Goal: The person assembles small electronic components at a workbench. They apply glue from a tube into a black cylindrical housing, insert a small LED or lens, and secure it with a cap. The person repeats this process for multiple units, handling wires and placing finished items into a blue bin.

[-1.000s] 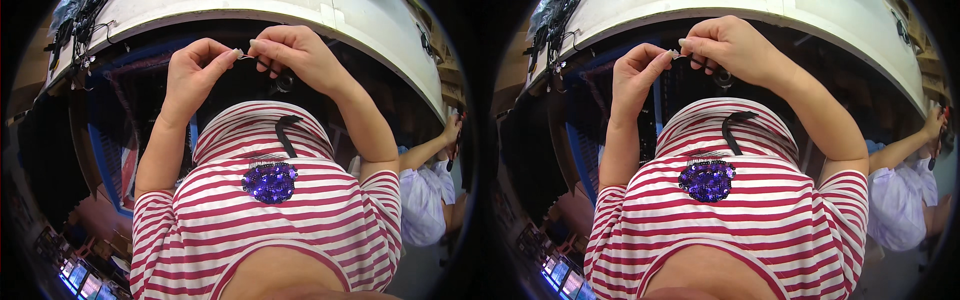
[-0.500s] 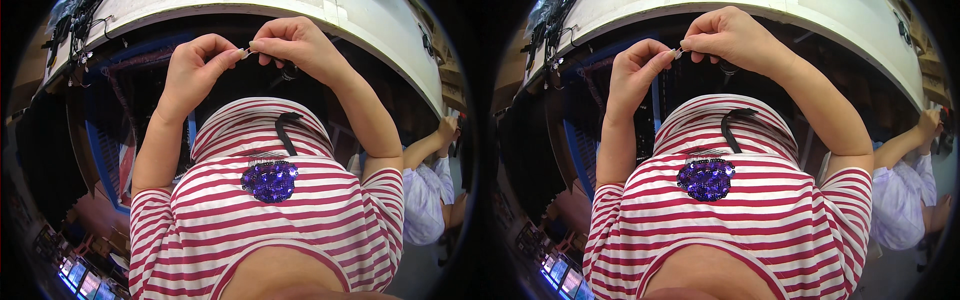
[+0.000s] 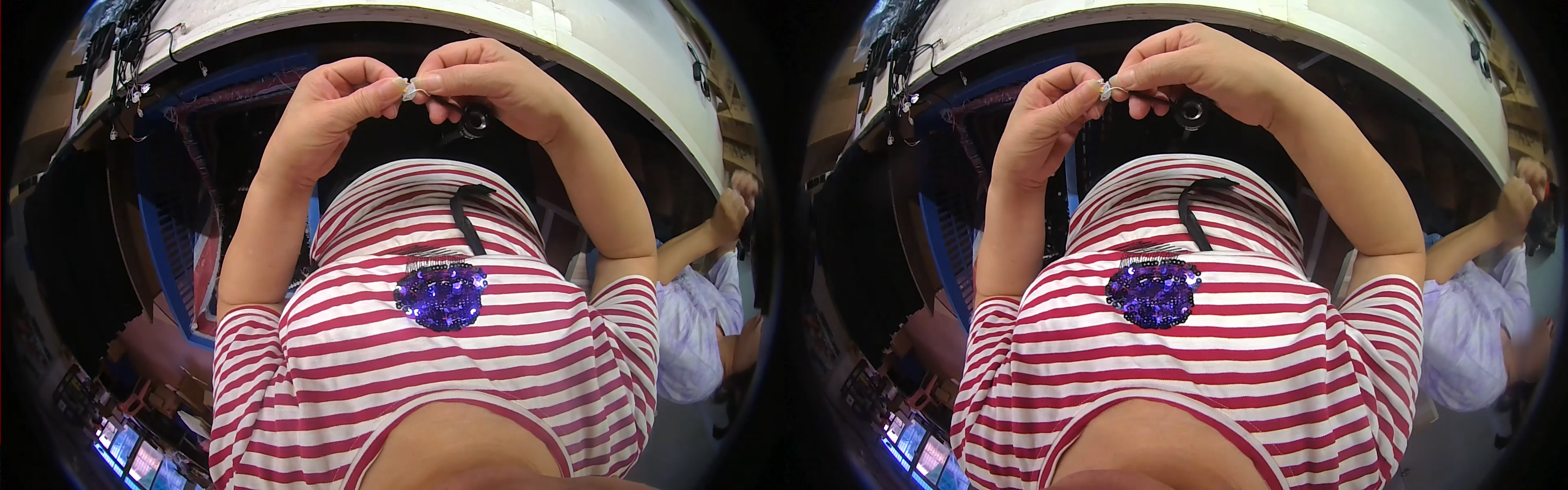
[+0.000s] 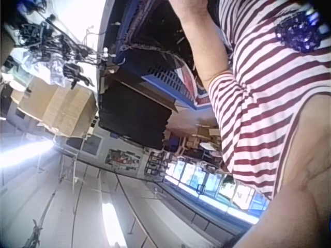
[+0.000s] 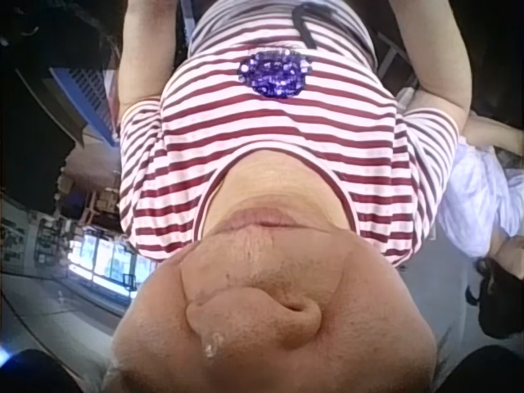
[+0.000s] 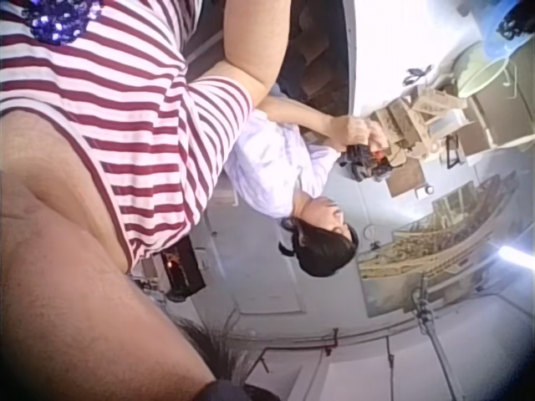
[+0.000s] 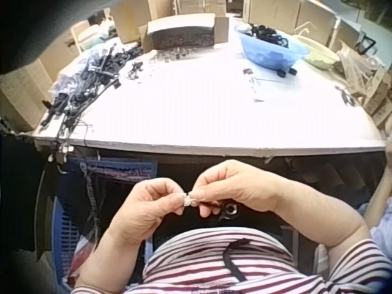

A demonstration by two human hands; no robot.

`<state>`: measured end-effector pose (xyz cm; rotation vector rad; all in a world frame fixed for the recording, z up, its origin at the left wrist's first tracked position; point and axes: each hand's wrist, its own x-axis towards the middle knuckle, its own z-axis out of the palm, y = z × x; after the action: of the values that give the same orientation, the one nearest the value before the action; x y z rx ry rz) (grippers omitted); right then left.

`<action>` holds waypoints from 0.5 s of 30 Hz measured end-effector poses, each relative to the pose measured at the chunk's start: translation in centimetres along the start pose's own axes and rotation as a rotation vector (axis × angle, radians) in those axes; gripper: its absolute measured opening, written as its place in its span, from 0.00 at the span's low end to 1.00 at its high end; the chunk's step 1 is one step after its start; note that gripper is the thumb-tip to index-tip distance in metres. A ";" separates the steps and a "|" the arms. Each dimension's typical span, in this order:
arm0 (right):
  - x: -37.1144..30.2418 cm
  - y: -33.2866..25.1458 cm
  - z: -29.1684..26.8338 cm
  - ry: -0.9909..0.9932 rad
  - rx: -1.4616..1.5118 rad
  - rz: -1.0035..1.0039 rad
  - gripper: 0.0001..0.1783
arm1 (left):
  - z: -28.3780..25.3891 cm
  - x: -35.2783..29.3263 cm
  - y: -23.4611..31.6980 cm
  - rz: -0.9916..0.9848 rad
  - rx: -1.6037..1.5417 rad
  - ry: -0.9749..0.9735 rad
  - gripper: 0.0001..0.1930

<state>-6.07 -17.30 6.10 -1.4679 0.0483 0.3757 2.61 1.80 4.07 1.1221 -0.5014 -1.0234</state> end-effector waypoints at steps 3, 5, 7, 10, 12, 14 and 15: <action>-0.3 0.3 0.5 0.124 -0.051 -0.110 0.12 | 0.1 0.2 -0.7 -0.013 -0.127 0.038 0.07; -0.5 1.2 1.8 0.319 -0.085 -0.348 0.12 | 0.1 0.4 -1.4 -0.016 -0.242 0.081 0.06; -0.5 1.9 2.4 0.463 -0.327 -0.506 0.11 | 0.3 0.6 -1.7 -0.046 -0.330 0.078 0.06; -0.5 2.0 1.8 0.426 -0.391 -0.458 0.09 | 0.3 0.7 -1.3 -0.022 -0.157 0.057 0.07; -0.5 1.7 1.2 0.365 -0.374 -0.414 0.08 | 0.1 0.5 0.1 0.039 0.140 0.034 0.07; -0.7 1.4 0.9 0.298 -0.351 -0.397 0.07 | 0.1 0.7 1.1 0.015 0.283 0.002 0.06; -0.8 1.0 0.8 0.254 -0.379 -0.366 0.08 | 0.2 0.6 1.7 -0.019 0.364 -0.013 0.06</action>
<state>-7.24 -16.61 5.45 -1.8517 -0.0927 -0.1095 3.43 1.33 5.57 1.4443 -0.7075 -0.9788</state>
